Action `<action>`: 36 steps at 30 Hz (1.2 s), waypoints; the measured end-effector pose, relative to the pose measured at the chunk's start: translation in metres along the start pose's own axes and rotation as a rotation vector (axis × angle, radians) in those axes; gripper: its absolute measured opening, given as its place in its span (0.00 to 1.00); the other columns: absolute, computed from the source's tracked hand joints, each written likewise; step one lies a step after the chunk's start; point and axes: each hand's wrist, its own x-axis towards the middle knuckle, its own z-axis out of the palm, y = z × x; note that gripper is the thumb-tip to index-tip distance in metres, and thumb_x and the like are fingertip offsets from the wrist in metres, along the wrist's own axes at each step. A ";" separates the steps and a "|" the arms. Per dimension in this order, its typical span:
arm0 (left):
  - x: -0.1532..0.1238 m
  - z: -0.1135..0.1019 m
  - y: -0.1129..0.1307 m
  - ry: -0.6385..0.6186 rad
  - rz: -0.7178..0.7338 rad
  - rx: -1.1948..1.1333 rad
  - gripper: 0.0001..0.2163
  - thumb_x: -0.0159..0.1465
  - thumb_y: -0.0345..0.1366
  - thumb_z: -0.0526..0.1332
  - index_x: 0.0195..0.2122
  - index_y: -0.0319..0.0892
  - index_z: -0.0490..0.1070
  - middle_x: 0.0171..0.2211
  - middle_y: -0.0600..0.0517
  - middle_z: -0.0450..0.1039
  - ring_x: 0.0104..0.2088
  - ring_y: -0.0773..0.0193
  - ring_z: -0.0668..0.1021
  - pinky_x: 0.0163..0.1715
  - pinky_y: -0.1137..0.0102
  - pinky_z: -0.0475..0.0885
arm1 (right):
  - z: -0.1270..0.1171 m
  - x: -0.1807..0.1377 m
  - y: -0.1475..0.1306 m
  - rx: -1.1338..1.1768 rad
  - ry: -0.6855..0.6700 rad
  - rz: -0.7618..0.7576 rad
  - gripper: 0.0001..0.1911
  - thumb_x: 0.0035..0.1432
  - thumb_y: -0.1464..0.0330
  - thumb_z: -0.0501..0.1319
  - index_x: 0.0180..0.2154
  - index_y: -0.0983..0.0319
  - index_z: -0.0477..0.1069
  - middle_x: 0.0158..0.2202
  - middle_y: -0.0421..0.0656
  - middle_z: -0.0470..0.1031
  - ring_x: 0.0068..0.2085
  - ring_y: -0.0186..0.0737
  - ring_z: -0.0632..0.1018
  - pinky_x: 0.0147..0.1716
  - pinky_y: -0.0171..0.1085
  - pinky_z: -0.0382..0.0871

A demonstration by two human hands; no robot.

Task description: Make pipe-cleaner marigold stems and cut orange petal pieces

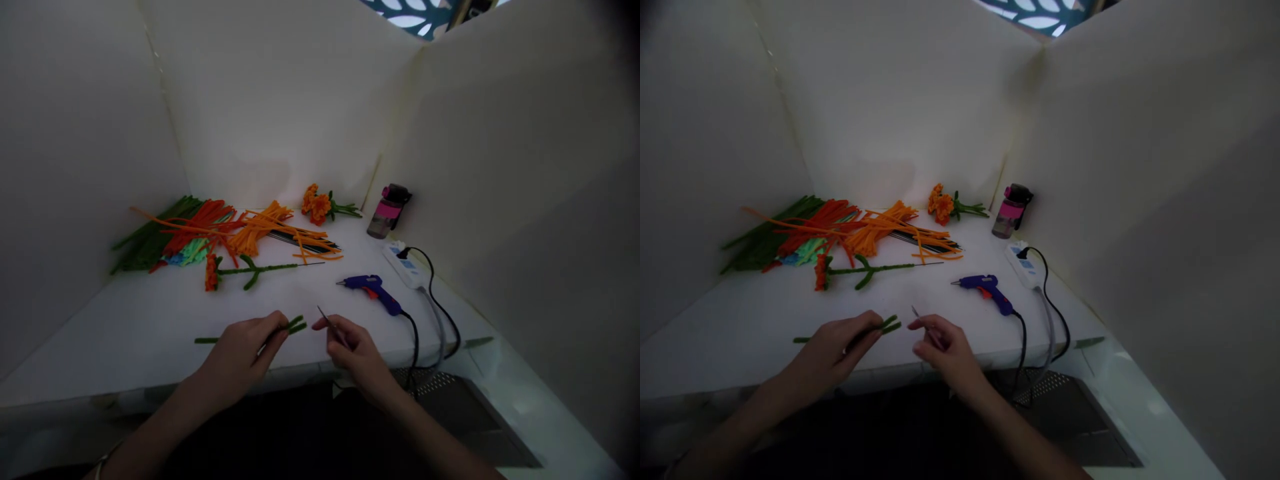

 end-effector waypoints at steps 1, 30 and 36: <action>0.003 0.003 0.001 0.000 0.005 -0.020 0.07 0.66 0.36 0.47 0.36 0.42 0.62 0.26 0.55 0.68 0.26 0.67 0.70 0.26 0.73 0.60 | 0.008 0.002 0.000 -0.045 0.007 -0.019 0.15 0.46 0.61 0.67 0.35 0.62 0.70 0.17 0.32 0.52 0.19 0.28 0.52 0.19 0.31 0.44; 0.170 0.003 0.000 -0.042 0.280 -0.139 0.21 0.66 0.40 0.48 0.58 0.37 0.55 0.50 0.42 0.67 0.50 0.56 0.68 0.50 0.62 0.59 | -0.065 0.015 -0.032 -0.130 0.500 -0.234 0.08 0.51 0.64 0.62 0.29 0.61 0.65 0.18 0.31 0.51 0.18 0.26 0.52 0.16 0.29 0.43; 0.098 0.026 -0.012 -0.353 0.137 -0.410 0.18 0.66 0.43 0.47 0.44 0.36 0.69 0.21 0.53 0.68 0.23 0.67 0.70 0.25 0.73 0.66 | -0.047 0.039 -0.013 -0.136 0.396 -0.177 0.11 0.50 0.60 0.60 0.28 0.61 0.63 0.17 0.31 0.51 0.17 0.27 0.53 0.16 0.30 0.46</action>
